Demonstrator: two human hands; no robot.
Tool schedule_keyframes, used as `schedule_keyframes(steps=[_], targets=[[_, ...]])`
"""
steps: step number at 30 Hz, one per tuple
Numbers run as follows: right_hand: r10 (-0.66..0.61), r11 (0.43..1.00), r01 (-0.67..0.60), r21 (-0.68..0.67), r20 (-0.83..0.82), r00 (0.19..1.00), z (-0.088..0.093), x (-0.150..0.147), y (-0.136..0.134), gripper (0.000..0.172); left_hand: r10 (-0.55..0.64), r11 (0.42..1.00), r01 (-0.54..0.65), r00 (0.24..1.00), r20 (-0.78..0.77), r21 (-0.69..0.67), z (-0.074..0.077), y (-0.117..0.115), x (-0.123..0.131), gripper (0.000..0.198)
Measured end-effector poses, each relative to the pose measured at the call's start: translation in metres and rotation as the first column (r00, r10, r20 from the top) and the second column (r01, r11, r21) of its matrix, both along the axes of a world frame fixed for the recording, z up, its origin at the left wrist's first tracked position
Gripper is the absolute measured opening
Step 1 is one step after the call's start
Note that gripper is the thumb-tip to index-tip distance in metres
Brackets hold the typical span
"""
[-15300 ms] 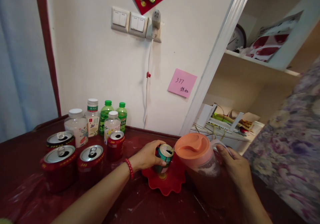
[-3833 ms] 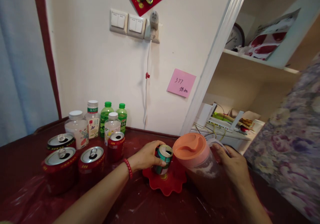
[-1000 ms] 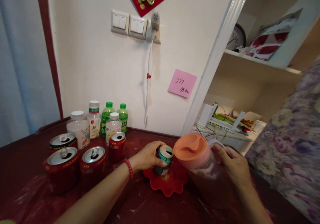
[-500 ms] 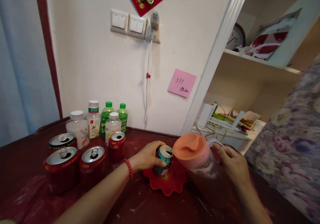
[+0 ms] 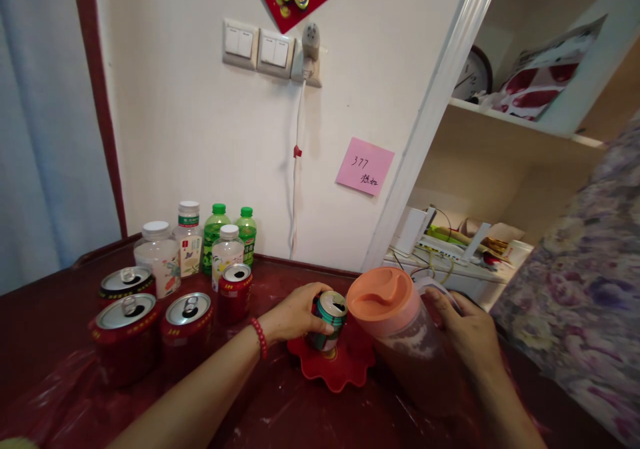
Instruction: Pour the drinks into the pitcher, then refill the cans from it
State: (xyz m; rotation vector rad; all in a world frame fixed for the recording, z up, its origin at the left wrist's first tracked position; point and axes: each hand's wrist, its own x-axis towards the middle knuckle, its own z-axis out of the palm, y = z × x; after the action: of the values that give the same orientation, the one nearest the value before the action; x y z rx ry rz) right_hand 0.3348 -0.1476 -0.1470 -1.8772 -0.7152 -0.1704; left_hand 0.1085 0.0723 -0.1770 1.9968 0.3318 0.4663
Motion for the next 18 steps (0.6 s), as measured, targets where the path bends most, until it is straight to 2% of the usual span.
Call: schedule_keyframes(steps=[4, 18], targets=[[-0.015, 0.998, 0.012, 0.060, 0.038, 0.999, 0.002, -0.007, 0.001, 0.056, -0.009, 1.000, 0.010, 1.000, 0.004, -0.019, 0.001, -0.001, 0.000, 0.058], [-0.016, 0.996, 0.015, 0.089, 0.011, 1.000, 0.002, -0.015, 0.002, 0.054, -0.007, 1.000, 0.007, 1.000, -0.008, -0.002, 0.002, 0.000, -0.001, 0.058]])
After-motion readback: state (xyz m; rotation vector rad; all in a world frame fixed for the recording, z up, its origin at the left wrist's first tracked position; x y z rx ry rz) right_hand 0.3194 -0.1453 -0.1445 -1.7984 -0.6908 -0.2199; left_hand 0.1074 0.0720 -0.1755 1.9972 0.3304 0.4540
